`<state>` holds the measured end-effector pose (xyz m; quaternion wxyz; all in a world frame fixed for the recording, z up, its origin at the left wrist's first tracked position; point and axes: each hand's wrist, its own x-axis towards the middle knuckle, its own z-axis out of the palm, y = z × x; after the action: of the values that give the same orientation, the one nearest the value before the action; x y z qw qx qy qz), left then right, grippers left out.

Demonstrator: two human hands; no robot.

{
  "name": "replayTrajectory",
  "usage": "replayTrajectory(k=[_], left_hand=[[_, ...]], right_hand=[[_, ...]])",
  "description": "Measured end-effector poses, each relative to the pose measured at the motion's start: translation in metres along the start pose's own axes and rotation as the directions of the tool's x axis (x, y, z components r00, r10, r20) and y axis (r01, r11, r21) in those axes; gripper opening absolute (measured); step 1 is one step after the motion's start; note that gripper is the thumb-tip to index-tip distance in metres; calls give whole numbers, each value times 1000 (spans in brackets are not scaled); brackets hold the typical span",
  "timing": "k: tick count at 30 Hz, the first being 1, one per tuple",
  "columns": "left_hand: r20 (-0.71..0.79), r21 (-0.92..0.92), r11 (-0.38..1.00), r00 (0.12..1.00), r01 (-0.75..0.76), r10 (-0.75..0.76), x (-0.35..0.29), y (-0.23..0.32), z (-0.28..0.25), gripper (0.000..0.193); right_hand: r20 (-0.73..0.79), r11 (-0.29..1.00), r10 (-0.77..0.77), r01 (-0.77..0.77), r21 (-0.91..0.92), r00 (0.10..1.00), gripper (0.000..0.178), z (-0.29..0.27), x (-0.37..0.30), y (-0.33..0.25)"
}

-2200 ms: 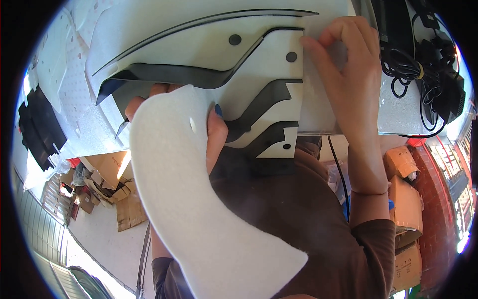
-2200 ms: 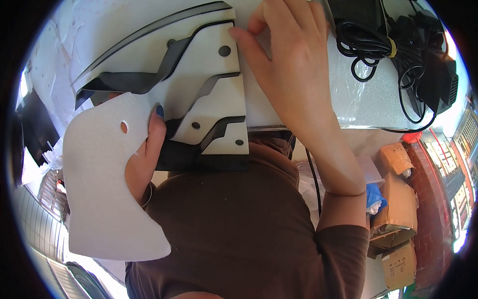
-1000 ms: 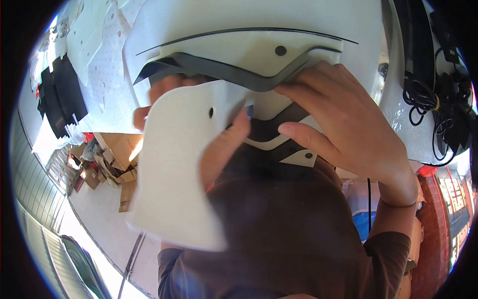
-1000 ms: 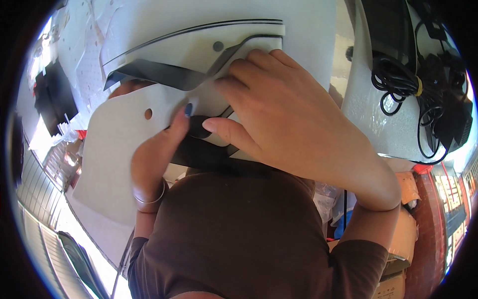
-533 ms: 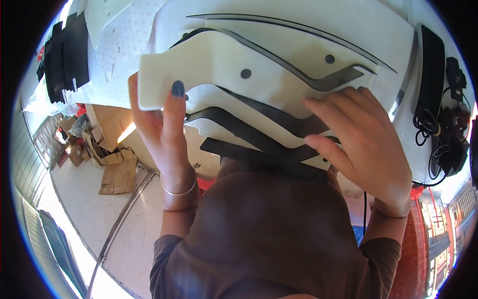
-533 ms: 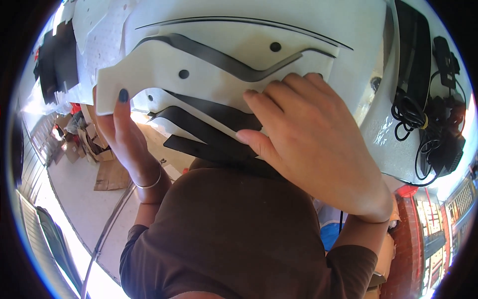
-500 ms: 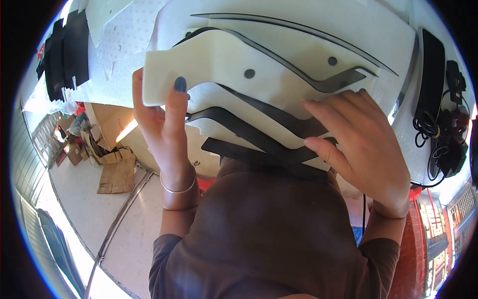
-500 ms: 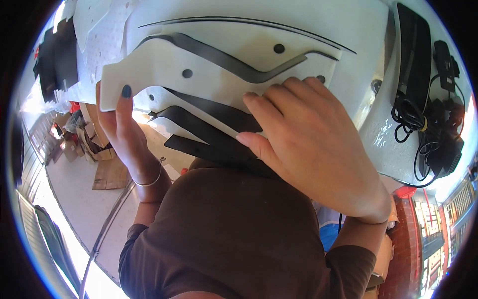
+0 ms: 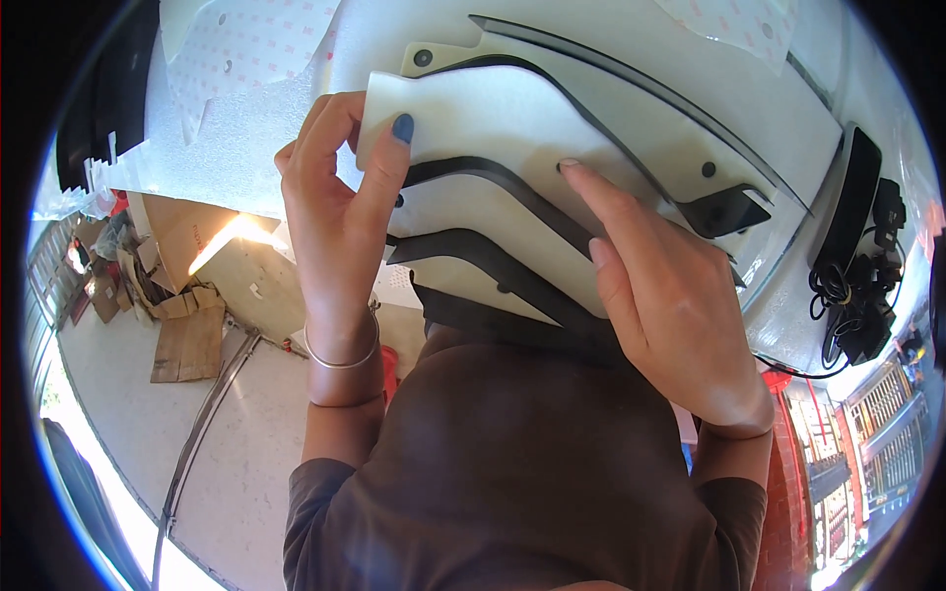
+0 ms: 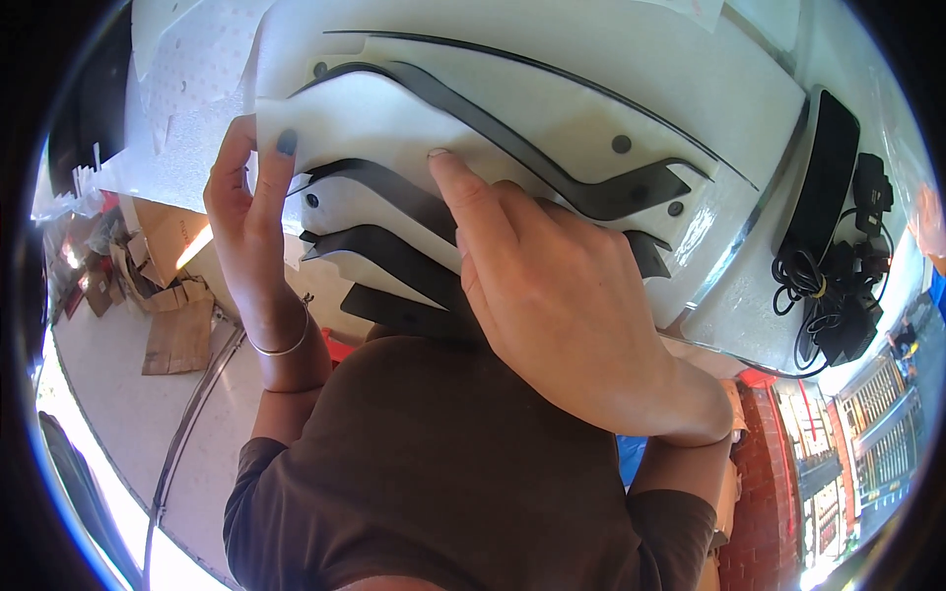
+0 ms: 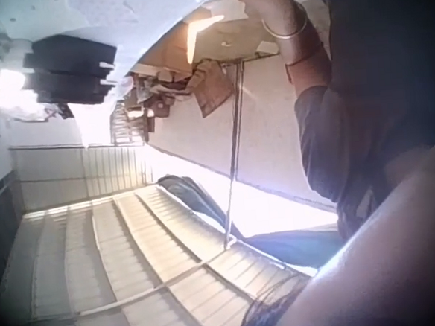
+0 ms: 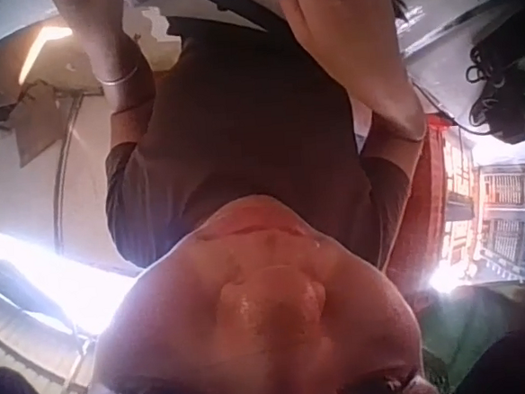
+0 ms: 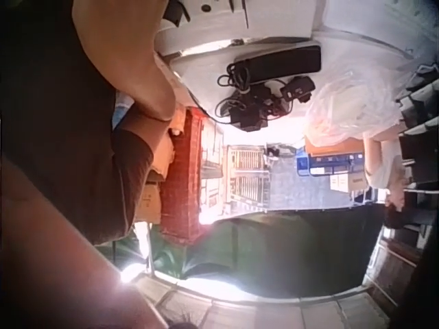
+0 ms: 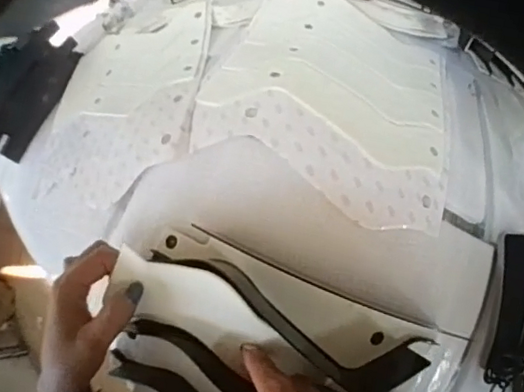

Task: Assembling toy components by peeling adhesive backing from foam liners and sticking them onto plastic parts.

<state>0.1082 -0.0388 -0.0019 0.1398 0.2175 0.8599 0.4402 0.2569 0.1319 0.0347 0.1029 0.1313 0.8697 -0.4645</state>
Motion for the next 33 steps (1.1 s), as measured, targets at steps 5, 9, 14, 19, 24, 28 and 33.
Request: replayTrajectory(k=[5,9,14,19,24,28,33], left_hand=[[82,120,992,996,36,-46,4,-2,-8,21],[98,225,973,995,-47,26,4,-8,-9,23],[120,278,959,992,-57,24,9,-8,-9,23],[151,381,917,986,-117,63,12,-9,-9,21],[181,519,829,975,-207,130,13,-8,-9,20],[198,689,672,963,-271,185,13,-6,-8,17],[211,723,633,961,-277,180,15,-10,-9,20]], right_hand=[[14,999,43,-43,-20,999,40,2,6,-3],[22,998,69,-69,-9,997,39,3,8,-4],[34,997,79,-80,23,996,33,3,9,-3],[63,992,125,-126,24,990,35,3,10,-4],[73,993,117,-117,-2,990,38,3,10,-3],[71,990,142,-143,13,987,39,4,10,-4],[50,988,154,-155,24,987,33,3,5,-4]])
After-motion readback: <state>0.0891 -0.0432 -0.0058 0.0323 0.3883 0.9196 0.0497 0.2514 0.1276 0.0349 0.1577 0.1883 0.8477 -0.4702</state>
